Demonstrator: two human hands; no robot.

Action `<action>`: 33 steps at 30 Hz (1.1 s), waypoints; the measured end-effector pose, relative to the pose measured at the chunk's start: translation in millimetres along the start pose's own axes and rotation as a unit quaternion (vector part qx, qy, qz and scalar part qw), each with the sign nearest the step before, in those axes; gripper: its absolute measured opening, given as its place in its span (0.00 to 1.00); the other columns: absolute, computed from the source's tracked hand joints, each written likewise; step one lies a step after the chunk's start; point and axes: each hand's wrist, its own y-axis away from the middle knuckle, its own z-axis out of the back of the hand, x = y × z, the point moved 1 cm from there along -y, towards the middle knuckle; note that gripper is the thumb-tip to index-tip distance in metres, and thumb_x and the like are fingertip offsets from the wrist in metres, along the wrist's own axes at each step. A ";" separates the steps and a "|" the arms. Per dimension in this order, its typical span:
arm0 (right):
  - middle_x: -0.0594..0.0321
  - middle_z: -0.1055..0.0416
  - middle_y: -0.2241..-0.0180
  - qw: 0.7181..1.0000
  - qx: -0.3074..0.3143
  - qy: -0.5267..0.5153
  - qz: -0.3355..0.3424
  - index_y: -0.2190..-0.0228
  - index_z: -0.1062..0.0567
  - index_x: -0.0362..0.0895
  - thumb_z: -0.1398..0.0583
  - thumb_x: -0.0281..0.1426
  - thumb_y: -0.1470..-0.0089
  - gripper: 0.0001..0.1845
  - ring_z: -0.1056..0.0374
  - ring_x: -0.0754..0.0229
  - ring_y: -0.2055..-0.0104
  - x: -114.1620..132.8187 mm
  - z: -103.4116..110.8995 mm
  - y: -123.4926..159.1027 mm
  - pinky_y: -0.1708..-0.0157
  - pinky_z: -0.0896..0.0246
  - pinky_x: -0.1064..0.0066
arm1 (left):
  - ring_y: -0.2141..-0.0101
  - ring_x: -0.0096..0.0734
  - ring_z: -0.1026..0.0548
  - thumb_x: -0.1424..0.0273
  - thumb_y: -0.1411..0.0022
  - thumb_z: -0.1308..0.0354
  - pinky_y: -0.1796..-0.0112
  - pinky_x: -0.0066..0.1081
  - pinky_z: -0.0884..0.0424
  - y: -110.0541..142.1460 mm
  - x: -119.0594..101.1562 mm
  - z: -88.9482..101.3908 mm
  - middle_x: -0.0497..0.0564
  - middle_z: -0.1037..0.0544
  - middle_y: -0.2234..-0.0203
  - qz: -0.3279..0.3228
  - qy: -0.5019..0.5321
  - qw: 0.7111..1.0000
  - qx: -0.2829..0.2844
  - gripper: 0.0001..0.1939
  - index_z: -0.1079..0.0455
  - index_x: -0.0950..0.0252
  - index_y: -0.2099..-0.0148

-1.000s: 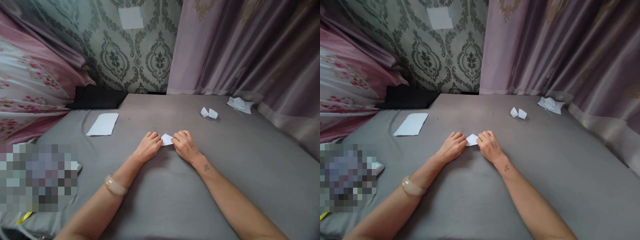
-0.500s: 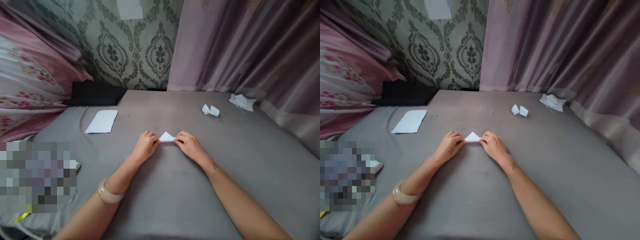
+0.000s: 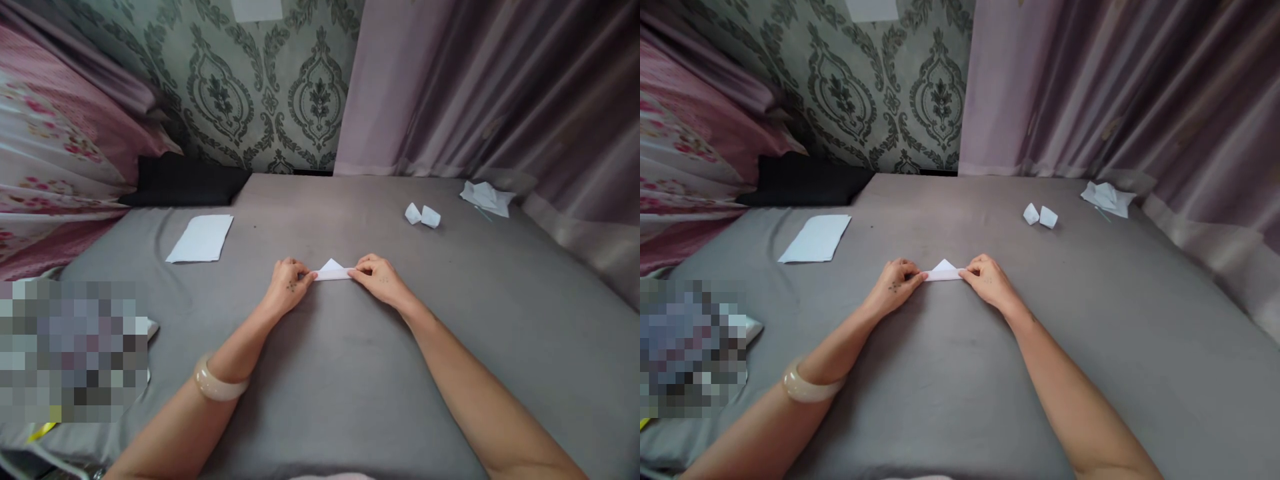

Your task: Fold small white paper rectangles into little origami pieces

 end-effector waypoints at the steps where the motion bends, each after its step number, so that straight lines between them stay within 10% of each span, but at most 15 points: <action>1: 0.59 0.30 0.63 1.000 -0.001 0.001 -0.003 0.78 0.23 0.44 0.40 0.37 0.49 0.12 0.33 0.61 0.66 0.1 -0.2 -0.4 0.63 0.40 0.67 | 0.62 0.39 0.31 0.65 0.41 0.45 0.55 0.42 0.39 -0.1 0.3 0.2 0.55 0.25 0.69 0.001 0.002 1.000 -0.004 0.12 0.25 0.65 0.70; 33: 0.60 0.32 0.64 1.000 0.000 0.030 -0.004 0.81 0.25 0.44 0.39 0.37 0.51 0.13 0.35 0.62 0.67 -3.9 -2.1 -5.7 0.64 0.41 0.69 | 0.61 0.42 0.35 0.66 0.36 0.50 0.58 0.40 0.39 2.6 5.6 -10.5 0.59 0.29 0.64 -0.077 -0.139 0.987 -0.037 0.13 0.30 0.67 0.68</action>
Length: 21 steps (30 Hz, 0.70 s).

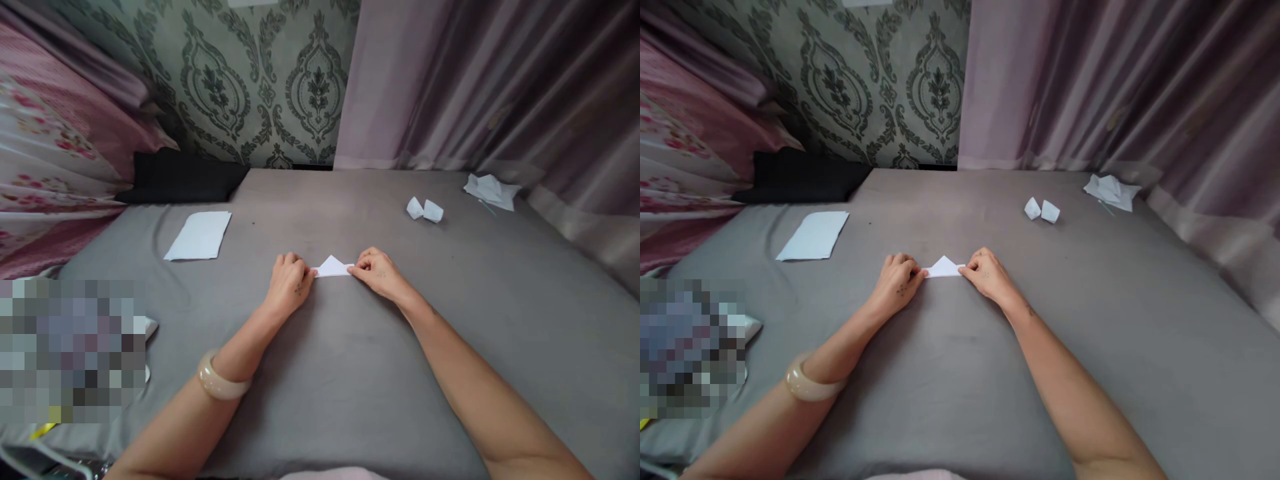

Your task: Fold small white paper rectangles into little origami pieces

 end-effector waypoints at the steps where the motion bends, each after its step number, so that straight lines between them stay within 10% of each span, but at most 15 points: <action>1: 0.60 0.32 0.64 1.000 0.001 0.002 -0.002 0.81 0.25 0.44 0.39 0.37 0.51 0.13 0.35 0.63 0.67 0.1 0.8 0.4 0.64 0.41 0.69 | 0.61 0.42 0.35 0.65 0.36 0.50 0.59 0.40 0.39 0.6 -1.0 0.8 0.59 0.29 0.64 0.005 -0.004 1.000 0.001 0.12 0.30 0.67 0.66; 8: 0.62 0.34 0.67 1.000 -0.004 0.021 0.022 0.78 0.27 0.43 0.39 0.37 0.51 0.11 0.37 0.65 0.70 -6.4 6.8 0.6 0.67 0.42 0.71 | 0.57 0.42 0.38 0.75 0.35 0.55 0.59 0.40 0.42 3.4 -13.6 5.4 0.57 0.33 0.54 -0.094 -0.075 0.993 -0.010 0.19 0.36 0.57 0.45; 13: 0.63 0.33 0.67 0.998 -0.039 0.031 0.045 0.69 0.26 0.43 0.41 0.31 0.49 0.05 0.36 0.64 0.70 -2.5 4.6 2.2 0.65 0.39 0.70 | 0.57 0.39 0.36 0.75 0.34 0.56 0.56 0.39 0.44 2.4 -21.1 6.8 0.55 0.30 0.54 -0.215 -0.095 0.971 0.048 0.18 0.32 0.58 0.47; 21: 0.49 0.32 0.56 0.961 -0.012 0.211 0.180 0.55 0.31 0.36 0.55 0.17 0.46 0.21 0.38 0.53 0.53 54.4 -36.3 44.8 0.53 0.39 0.63 | 0.59 0.38 0.32 0.72 0.33 0.54 0.57 0.36 0.40 4.4 -27.3 8.4 0.55 0.27 0.58 -0.223 -0.144 0.961 0.079 0.12 0.29 0.66 0.55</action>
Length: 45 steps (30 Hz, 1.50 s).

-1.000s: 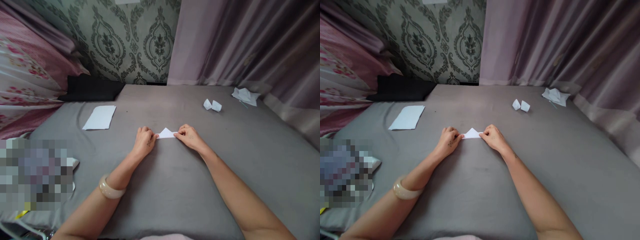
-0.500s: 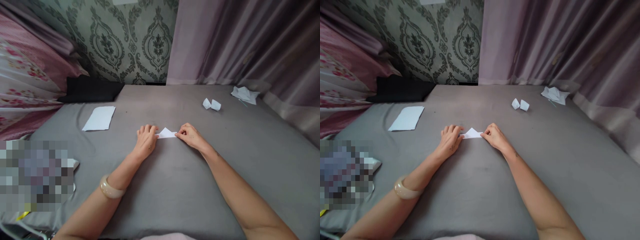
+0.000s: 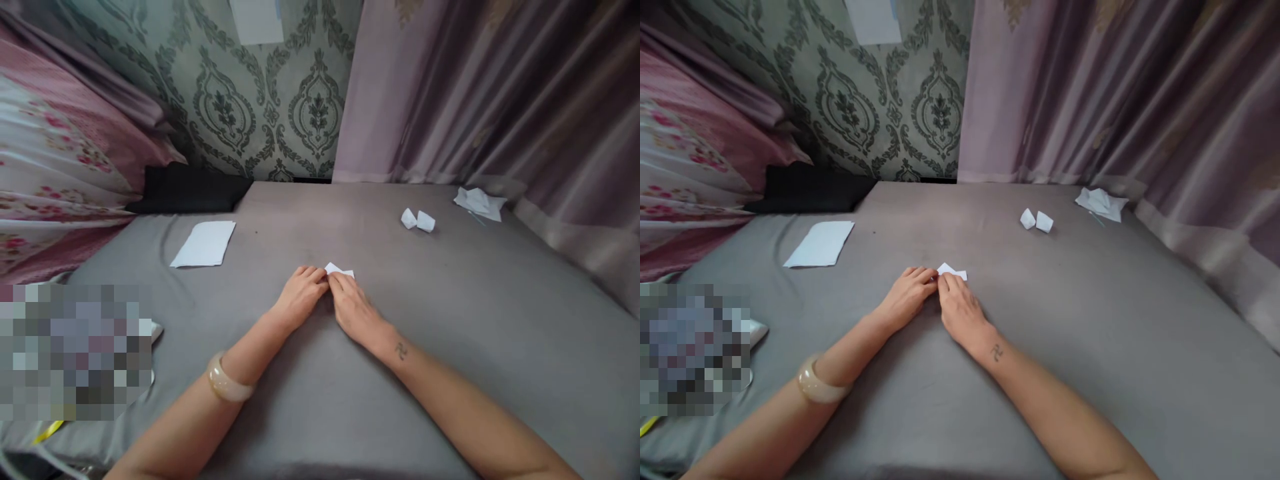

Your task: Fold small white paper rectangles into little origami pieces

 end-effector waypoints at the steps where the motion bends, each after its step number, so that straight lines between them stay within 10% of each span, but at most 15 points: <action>1: 0.48 0.32 0.55 1.000 0.010 0.019 0.005 0.53 0.32 0.35 0.54 0.17 0.46 0.21 0.38 0.52 0.52 5.4 -0.8 2.2 0.52 0.40 0.62 | 0.59 0.38 0.32 0.72 0.34 0.53 0.58 0.36 0.38 1.6 -1.2 -0.1 0.55 0.27 0.58 0.002 -0.002 1.000 0.008 0.12 0.29 0.66 0.56; 13: 0.48 0.32 0.58 0.985 0.025 0.166 -0.036 0.46 0.35 0.34 0.53 0.31 0.38 0.22 0.38 0.51 0.56 12.5 5.2 7.6 0.60 0.39 0.62 | 0.57 0.39 0.31 0.75 0.33 0.57 0.56 0.36 0.32 22.4 -5.1 1.6 0.57 0.27 0.56 0.072 -0.025 0.996 0.047 0.18 0.36 0.70 0.44; 26: 0.51 0.30 0.63 0.982 0.000 0.165 -0.094 0.66 0.24 0.38 0.55 0.33 0.36 0.22 0.36 0.53 0.59 -9.6 8.7 -0.2 0.67 0.41 0.66 | 0.55 0.37 0.31 0.81 0.39 0.56 0.59 0.30 0.31 32.3 -3.4 7.5 0.56 0.27 0.56 0.155 0.009 0.985 0.080 0.20 0.31 0.66 0.49; 32: 0.57 0.30 0.63 0.987 -0.044 0.067 -0.137 0.67 0.26 0.43 0.44 0.36 0.41 0.11 0.35 0.56 0.60 -39.1 4.1 -15.1 0.65 0.41 0.68 | 0.60 0.35 0.26 0.80 0.44 0.54 0.61 0.29 0.32 10.9 20.0 15.5 0.53 0.23 0.63 0.280 0.161 0.946 0.015 0.15 0.25 0.64 0.66; 35: 0.56 0.31 0.57 0.995 -0.061 0.021 -0.078 0.55 0.28 0.43 0.44 0.35 0.42 0.14 0.38 0.56 0.55 -47.3 3.0 -15.3 0.57 0.41 0.66 | 0.62 0.36 0.25 0.81 0.45 0.55 0.60 0.32 0.31 -1.4 26.4 8.2 0.55 0.22 0.65 0.356 0.269 0.893 -0.066 0.18 0.27 0.66 0.58; 45: 0.59 0.31 0.60 0.996 -0.050 -0.054 -0.055 0.63 0.29 0.44 0.43 0.33 0.45 0.08 0.37 0.57 0.58 -56.3 -7.8 -13.2 0.57 0.42 0.64 | 0.64 0.35 0.28 0.73 0.45 0.47 0.59 0.35 0.32 6.3 11.9 -16.7 0.54 0.24 0.65 0.234 0.332 0.901 -0.151 0.17 0.32 0.68 0.51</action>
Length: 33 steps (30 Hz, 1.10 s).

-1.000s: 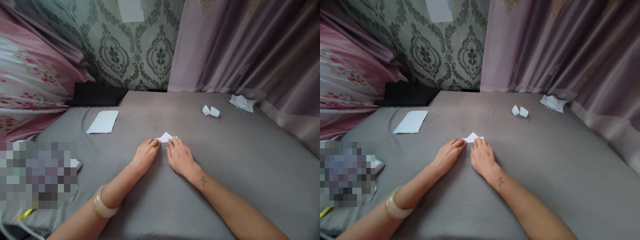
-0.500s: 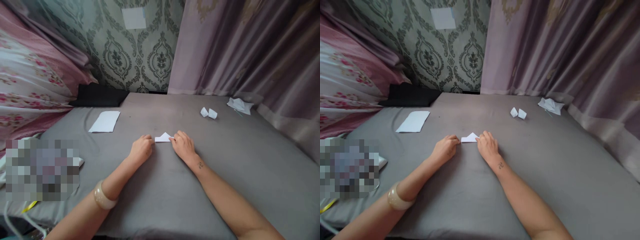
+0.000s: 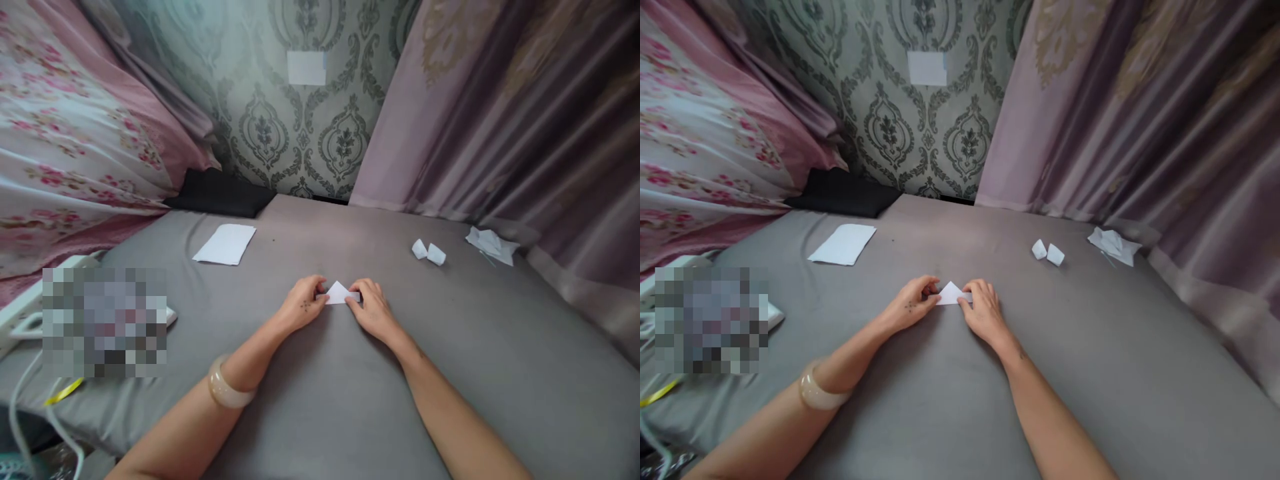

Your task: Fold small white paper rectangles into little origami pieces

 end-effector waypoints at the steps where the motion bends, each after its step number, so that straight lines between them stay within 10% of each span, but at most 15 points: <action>1: 0.59 0.31 0.61 1.000 -0.001 -0.012 -0.006 0.64 0.30 0.44 0.43 0.33 0.46 0.07 0.37 0.57 0.58 0.3 -0.2 0.0 0.57 0.42 0.63 | 0.64 0.35 0.29 0.72 0.45 0.45 0.60 0.35 0.32 0.9 0.1 0.5 0.54 0.24 0.65 -0.005 0.002 1.000 0.003 0.18 0.32 0.68 0.51; 9: 0.65 0.28 0.71 0.964 0.017 -0.257 -0.066 0.58 0.30 0.43 0.41 0.34 0.50 0.16 0.34 0.63 0.71 14.0 1.9 1.2 0.66 0.39 0.68 | 0.70 0.29 0.30 0.73 0.48 0.41 0.65 0.30 0.34 -6.0 -3.5 6.4 0.49 0.26 0.70 0.052 0.183 0.982 -0.008 0.17 0.30 0.67 0.54; 14: 0.61 0.25 0.72 0.893 0.047 -0.430 -0.121 0.67 0.24 0.41 0.38 0.38 0.52 0.14 0.32 0.61 0.71 37.8 10.0 0.2 0.67 0.37 0.68 | 0.66 0.28 0.27 0.68 0.52 0.34 0.61 0.30 0.33 -8.8 -21.7 16.4 0.50 0.24 0.68 0.107 0.496 0.857 -0.088 0.21 0.30 0.67 0.54; 18: 0.59 0.23 0.68 0.869 -0.043 -0.473 -0.139 0.67 0.23 0.42 0.36 0.39 0.53 0.14 0.30 0.58 0.66 51.3 13.4 1.6 0.63 0.35 0.65 | 0.65 0.30 0.26 0.67 0.53 0.32 0.61 0.30 0.33 -2.9 -34.7 16.6 0.54 0.21 0.66 0.130 0.531 0.834 -0.077 0.17 0.26 0.67 0.60; 28: 0.63 0.27 0.73 0.937 -0.102 -0.324 -0.080 0.66 0.24 0.43 0.39 0.37 0.49 0.11 0.35 0.62 0.72 54.9 7.3 9.4 0.69 0.37 0.70 | 0.73 0.22 0.30 0.66 0.50 0.33 0.66 0.26 0.32 5.2 -42.7 15.6 0.48 0.22 0.73 0.095 0.497 0.858 -0.093 0.09 0.22 0.64 0.66; 33: 0.59 0.28 0.65 0.947 -0.224 -0.228 -0.017 0.63 0.29 0.45 0.42 0.35 0.44 0.08 0.33 0.59 0.63 60.6 24.3 8.9 0.62 0.36 0.66 | 0.68 0.28 0.26 0.65 0.49 0.34 0.64 0.31 0.26 7.2 -48.8 16.0 0.50 0.21 0.69 0.085 0.516 0.846 -0.108 0.10 0.23 0.66 0.66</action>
